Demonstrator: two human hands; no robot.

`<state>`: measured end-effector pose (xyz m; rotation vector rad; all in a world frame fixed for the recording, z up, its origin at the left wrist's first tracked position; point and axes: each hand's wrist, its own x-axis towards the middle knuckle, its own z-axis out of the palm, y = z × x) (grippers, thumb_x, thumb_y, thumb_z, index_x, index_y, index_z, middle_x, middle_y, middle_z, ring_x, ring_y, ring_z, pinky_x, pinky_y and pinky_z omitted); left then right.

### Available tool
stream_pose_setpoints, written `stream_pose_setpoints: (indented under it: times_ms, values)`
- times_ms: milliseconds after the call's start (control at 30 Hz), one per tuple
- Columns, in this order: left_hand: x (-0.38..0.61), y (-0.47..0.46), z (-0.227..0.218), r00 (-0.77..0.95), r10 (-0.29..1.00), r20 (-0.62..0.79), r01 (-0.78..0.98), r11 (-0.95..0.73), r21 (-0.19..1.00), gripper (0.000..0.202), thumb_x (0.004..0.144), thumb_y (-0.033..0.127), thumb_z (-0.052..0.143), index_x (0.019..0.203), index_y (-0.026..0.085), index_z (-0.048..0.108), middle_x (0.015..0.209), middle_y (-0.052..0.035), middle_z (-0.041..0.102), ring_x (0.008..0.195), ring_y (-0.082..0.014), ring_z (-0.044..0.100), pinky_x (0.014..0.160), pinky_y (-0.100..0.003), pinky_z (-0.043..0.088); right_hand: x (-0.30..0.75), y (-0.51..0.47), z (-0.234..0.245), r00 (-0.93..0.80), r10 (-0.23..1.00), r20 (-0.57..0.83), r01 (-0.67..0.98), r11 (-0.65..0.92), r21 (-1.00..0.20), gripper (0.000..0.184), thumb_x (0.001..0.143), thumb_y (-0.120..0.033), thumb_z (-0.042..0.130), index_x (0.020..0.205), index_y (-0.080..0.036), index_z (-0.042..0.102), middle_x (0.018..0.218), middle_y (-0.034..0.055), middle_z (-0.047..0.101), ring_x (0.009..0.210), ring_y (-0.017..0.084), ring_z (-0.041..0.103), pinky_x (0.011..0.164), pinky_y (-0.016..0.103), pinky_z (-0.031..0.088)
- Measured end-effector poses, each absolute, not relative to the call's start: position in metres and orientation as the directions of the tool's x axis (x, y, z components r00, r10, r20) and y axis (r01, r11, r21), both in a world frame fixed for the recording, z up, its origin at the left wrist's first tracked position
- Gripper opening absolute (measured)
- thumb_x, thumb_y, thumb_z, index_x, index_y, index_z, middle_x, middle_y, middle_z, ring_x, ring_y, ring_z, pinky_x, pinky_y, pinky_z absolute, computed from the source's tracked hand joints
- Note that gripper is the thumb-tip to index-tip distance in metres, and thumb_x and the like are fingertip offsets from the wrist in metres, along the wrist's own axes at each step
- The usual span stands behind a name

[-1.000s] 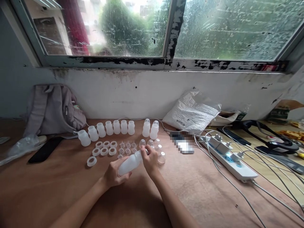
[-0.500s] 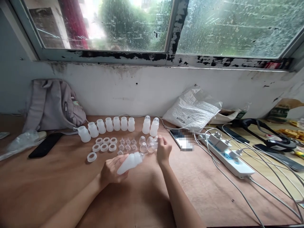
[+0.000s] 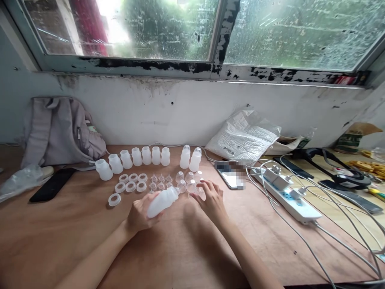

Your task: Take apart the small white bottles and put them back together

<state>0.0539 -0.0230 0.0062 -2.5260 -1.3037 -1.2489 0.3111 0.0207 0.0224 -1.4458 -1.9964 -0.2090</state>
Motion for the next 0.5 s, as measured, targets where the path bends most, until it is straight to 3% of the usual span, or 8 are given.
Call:
stream_pose_setpoints:
  times_ms: [100, 200, 300, 367, 433, 500]
  values:
    - [0.055, -0.023, 0.006, 0.339, 0.676, 0.654, 0.684, -0.654, 0.322, 0.052, 0.073, 0.035, 0.049, 0.121, 0.02, 0.035, 0.105, -0.0079, 0.059, 0.086, -0.0176, 0.06, 0.069, -0.025, 0.05, 0.312, 0.022, 0.004, -0.247, 0.78, 0.575, 0.93, 0.357, -0.085, 0.03, 0.078, -0.048, 0.046, 0.089, -0.022, 0.055, 0.115, 0.0099, 0.052, 0.11, 0.029, 0.04, 0.085, 0.043, 0.029]
    - [0.056, -0.022, 0.006, 0.33, 0.674, 0.66, 0.68, -0.655, 0.329, 0.053, 0.073, 0.036, 0.05, 0.121, 0.02, 0.034, 0.107, -0.0075, 0.059, 0.087, -0.018, 0.06, 0.07, -0.025, 0.05, 0.306, 0.02, 0.005, -0.262, 0.754, 0.603, 0.921, 0.383, -0.078, 0.028, 0.079, -0.045, 0.045, 0.092, -0.022, 0.055, 0.117, 0.0121, 0.049, 0.114, 0.03, 0.037, 0.091, 0.048, 0.023]
    - [0.056, -0.022, 0.006, 0.286, 0.687, 0.668, 0.698, -0.627, 0.345, 0.052, 0.074, 0.035, 0.05, 0.121, 0.02, 0.034, 0.107, -0.0077, 0.058, 0.089, -0.0181, 0.059, 0.071, -0.026, 0.05, 0.289, 0.014, 0.024, -0.217, 0.753, 0.622, 0.82, 0.486, -0.302, 0.024, 0.081, -0.041, 0.044, 0.089, -0.021, 0.056, 0.104, 0.0114, 0.056, 0.102, 0.027, 0.047, 0.084, 0.042, 0.032]
    - [0.057, -0.022, 0.006, 0.245, 0.707, 0.663, 0.722, -0.589, 0.362, 0.051, 0.075, 0.035, 0.05, 0.121, 0.019, 0.035, 0.108, -0.0084, 0.057, 0.09, -0.0185, 0.059, 0.072, -0.026, 0.05, 0.271, 0.009, 0.038, -0.184, 0.834, 0.52, 0.677, 0.491, -0.548, 0.026, 0.082, -0.041, 0.04, 0.087, -0.02, 0.055, 0.078, 0.0063, 0.06, 0.071, 0.02, 0.055, 0.064, 0.032, 0.04]
    - [0.058, -0.021, 0.006, 0.225, 0.722, 0.654, 0.74, -0.563, 0.368, 0.052, 0.075, 0.036, 0.05, 0.121, 0.018, 0.035, 0.108, -0.0096, 0.057, 0.091, -0.0194, 0.058, 0.072, -0.028, 0.051, 0.252, 0.006, 0.048, -0.184, 0.91, 0.371, 0.541, 0.409, -0.735, 0.031, 0.081, -0.046, 0.039, 0.089, -0.02, 0.053, 0.055, -0.0018, 0.051, 0.046, 0.014, 0.046, 0.046, 0.025, 0.034]
    - [0.059, -0.021, 0.005, 0.232, 0.73, 0.643, 0.737, -0.563, 0.374, 0.051, 0.075, 0.036, 0.05, 0.121, 0.017, 0.036, 0.107, -0.01, 0.057, 0.091, -0.0199, 0.058, 0.07, -0.028, 0.051, 0.235, 0.005, 0.053, -0.151, 0.914, 0.376, 0.517, 0.397, -0.759, 0.03, 0.076, -0.048, 0.047, 0.082, -0.019, 0.053, 0.048, -0.0053, 0.043, 0.042, 0.011, 0.039, 0.043, 0.023, 0.029]
